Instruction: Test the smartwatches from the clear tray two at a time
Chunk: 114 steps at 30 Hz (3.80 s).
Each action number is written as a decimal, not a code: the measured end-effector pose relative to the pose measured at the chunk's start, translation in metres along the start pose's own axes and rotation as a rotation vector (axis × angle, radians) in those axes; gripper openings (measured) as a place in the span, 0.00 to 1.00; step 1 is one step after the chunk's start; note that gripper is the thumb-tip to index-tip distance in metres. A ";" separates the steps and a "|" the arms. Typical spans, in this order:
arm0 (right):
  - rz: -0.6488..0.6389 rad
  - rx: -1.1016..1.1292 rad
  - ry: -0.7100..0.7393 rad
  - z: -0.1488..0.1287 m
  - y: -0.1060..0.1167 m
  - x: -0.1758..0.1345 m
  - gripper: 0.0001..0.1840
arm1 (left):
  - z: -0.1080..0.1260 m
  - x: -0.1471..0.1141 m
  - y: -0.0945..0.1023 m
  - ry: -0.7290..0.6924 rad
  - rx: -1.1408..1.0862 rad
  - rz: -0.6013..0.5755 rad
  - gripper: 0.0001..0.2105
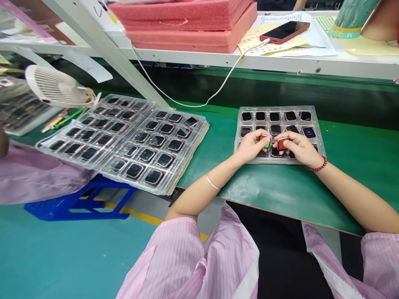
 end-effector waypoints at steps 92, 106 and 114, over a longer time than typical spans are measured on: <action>-0.003 -0.045 0.160 0.006 -0.004 0.001 0.17 | -0.010 0.001 0.001 -0.032 0.009 -0.101 0.28; 0.025 -0.056 0.180 0.003 -0.003 0.000 0.17 | -0.012 0.002 0.001 -0.046 0.009 -0.085 0.29; 0.004 -0.061 0.161 0.008 -0.001 0.002 0.23 | -0.011 0.002 0.002 -0.042 0.013 0.004 0.29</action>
Point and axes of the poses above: each hand's wrist, its own x-axis towards the middle knuckle, its own y-axis out of the back of the hand, z = x × y, the point moved 1 cm from there along x, towards the middle knuckle, and after that the axes turned 3 degrees about -y, right-handed, at the moved point
